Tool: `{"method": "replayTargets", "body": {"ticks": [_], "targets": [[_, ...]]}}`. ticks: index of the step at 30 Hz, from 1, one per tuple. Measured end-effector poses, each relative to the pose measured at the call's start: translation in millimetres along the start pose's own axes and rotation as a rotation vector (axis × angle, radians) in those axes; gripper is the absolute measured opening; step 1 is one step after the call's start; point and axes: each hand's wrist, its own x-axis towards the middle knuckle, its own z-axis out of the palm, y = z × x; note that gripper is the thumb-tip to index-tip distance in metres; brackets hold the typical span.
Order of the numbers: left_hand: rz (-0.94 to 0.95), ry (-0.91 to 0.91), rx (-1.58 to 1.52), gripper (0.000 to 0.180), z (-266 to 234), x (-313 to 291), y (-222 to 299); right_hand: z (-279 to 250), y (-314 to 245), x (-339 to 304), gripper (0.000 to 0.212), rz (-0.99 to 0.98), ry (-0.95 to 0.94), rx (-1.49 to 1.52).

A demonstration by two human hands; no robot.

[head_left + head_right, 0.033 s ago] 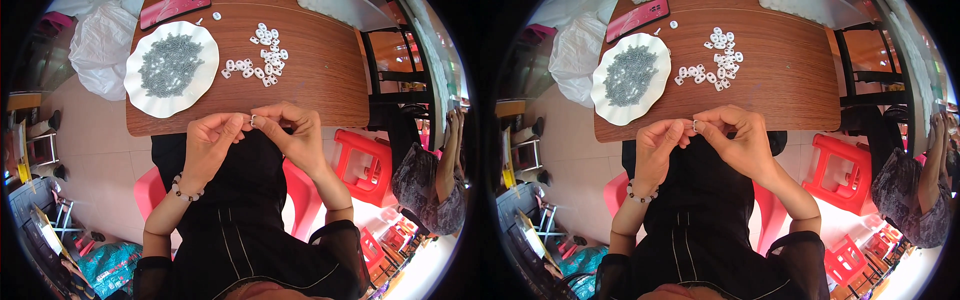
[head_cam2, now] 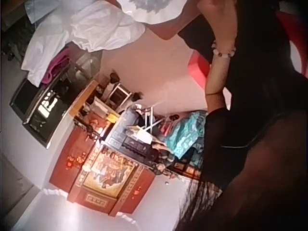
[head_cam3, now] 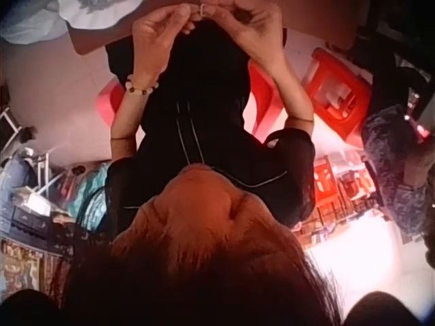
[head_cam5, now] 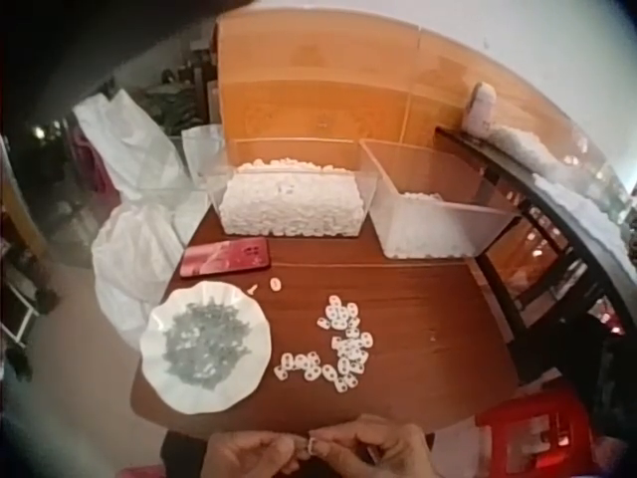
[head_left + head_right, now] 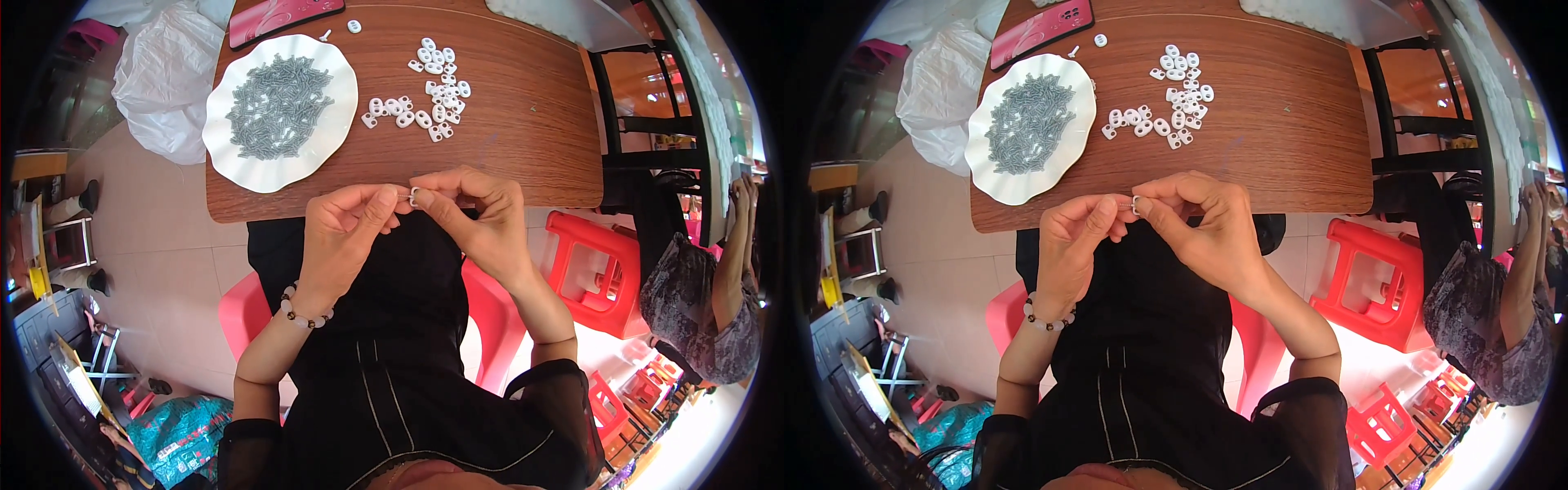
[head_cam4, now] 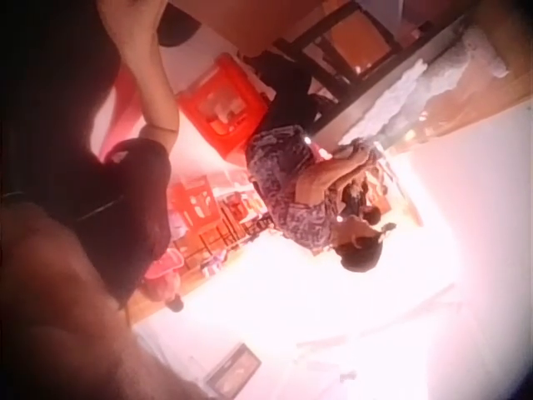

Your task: Manually assembling small white plastic components by threading a wire through them at a workshop table.

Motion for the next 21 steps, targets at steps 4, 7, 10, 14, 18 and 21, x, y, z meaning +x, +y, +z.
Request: {"method": "replayTargets", "body": {"ticks": [4,7,10,14,18,21], "targets": [[-0.001,-0.005,-0.007,0.022,-1.5,1.1,-4.5,0.5,-0.3,-0.4,0.015,0.017,0.007,0.006],[-0.027,0.006,-0.011,0.02,-2.8,2.1,-6.2,1.0,-1.5,-0.2,0.014,0.043,0.032,0.029],[0.015,0.013,-0.004,0.018,-2.2,2.7,-7.2,-1.2,-1.2,0.6,0.012,0.073,0.0,0.045],[0.069,0.016,0.001,0.017,-0.1,2.2,-5.6,-4.0,-3.2,2.0,0.01,0.104,-0.041,0.079],[0.086,0.01,0.059,0.016,-0.5,1.4,-3.3,-3.9,-4.4,1.9,0.009,0.116,-0.054,0.088],[0.09,0.022,0.076,0.018,1.0,0.2,-3.2,-3.3,-4.8,1.4,0.008,0.099,-0.056,0.035]]}}
